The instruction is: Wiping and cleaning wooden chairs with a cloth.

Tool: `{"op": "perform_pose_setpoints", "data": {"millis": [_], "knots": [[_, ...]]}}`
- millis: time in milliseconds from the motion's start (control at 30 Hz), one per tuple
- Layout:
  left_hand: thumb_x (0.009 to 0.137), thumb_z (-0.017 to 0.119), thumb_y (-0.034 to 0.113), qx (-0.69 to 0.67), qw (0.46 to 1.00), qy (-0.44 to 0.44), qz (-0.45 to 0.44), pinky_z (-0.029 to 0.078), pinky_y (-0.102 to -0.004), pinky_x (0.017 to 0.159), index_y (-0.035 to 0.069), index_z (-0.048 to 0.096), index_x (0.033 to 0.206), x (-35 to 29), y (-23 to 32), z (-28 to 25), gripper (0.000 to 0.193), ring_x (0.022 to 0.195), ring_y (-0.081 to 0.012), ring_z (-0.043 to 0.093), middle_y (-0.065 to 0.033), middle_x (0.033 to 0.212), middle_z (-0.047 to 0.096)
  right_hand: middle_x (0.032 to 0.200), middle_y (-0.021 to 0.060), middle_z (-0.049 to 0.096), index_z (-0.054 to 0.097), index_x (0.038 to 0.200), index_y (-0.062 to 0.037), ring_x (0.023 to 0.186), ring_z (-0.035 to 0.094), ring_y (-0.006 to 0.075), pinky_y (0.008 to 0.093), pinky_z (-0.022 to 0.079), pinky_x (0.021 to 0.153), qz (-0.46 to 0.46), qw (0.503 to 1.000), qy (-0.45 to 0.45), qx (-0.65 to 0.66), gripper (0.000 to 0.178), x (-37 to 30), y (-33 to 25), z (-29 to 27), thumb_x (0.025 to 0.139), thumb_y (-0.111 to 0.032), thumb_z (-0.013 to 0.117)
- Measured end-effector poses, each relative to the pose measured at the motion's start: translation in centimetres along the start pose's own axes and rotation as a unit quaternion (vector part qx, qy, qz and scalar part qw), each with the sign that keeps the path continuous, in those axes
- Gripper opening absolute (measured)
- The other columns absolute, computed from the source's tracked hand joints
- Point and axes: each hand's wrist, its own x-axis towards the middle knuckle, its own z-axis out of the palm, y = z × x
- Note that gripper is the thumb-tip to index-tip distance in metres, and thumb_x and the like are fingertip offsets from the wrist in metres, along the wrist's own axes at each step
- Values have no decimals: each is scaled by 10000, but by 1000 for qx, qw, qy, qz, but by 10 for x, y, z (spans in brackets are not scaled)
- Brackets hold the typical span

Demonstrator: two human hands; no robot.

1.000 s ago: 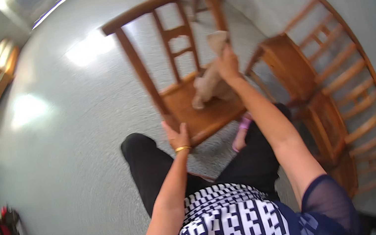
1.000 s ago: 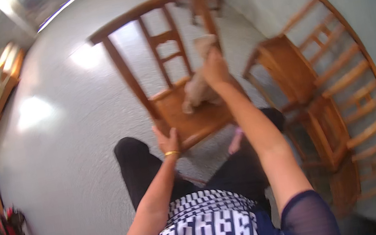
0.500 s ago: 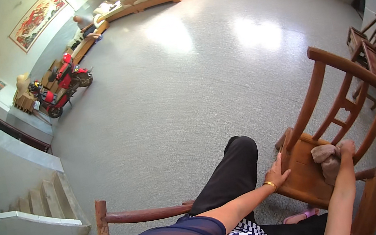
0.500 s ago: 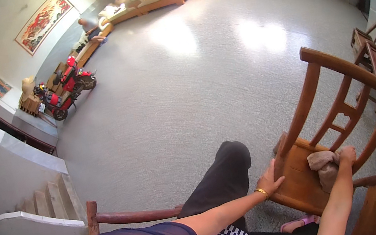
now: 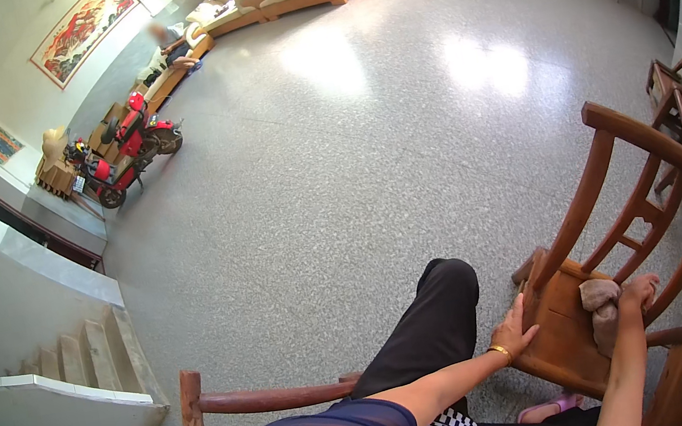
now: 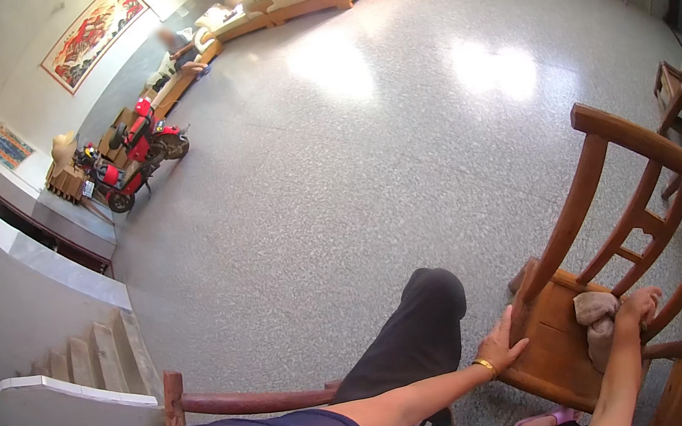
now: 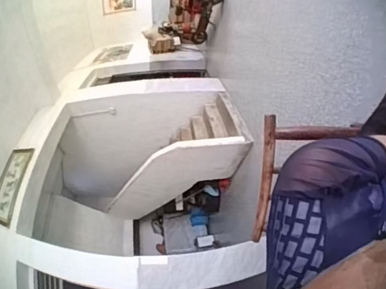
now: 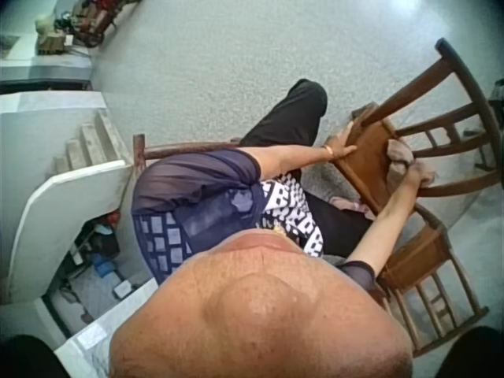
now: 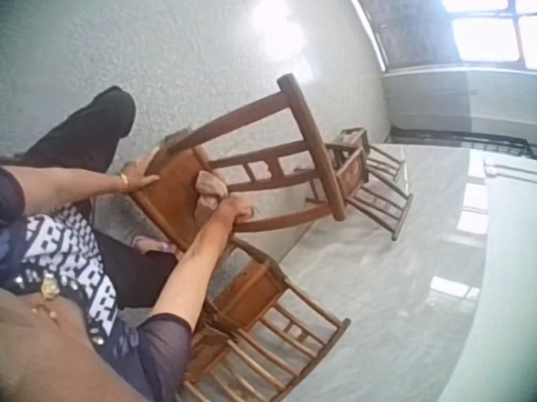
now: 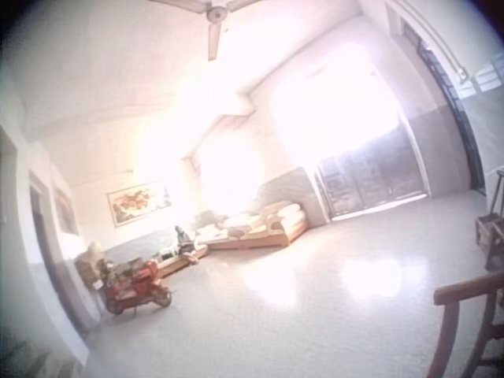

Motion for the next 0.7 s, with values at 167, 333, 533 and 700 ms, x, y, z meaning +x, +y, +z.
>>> {"op": "perform_pose_setpoints", "data": {"millis": [167,333,533,700], "knots": [[780,571,383,-5,1000,6,16,422,-445,835,114,69,1388,-1,0,2,834,993,-410,507,-245,1202,446,1006,220,533,205,1341,17,702,633,314,420,529,486,-17,973,153,174,703,-1,18,26,797,-235,574],[780,574,376,-5,1000,-10,1,427,-456,818,126,59,1391,-2,4,0,838,974,-411,514,-245,1166,466,884,207,594,441,1113,86,776,634,269,303,524,573,-77,966,161,186,376,0,25,36,832,-155,507],[780,575,374,-14,1000,2,16,428,-454,816,126,66,1390,-4,5,1,832,977,-411,512,-245,1176,461,787,204,609,526,895,23,716,632,309,374,518,632,-38,917,238,318,174,-30,38,38,812,-129,504],[782,575,370,-10,1000,3,4,428,-452,816,121,80,1388,-2,0,1,822,980,-412,511,-250,1184,457,879,214,597,521,920,15,821,602,354,419,493,701,-130,904,195,358,159,-71,55,7,841,-91,433]]}}
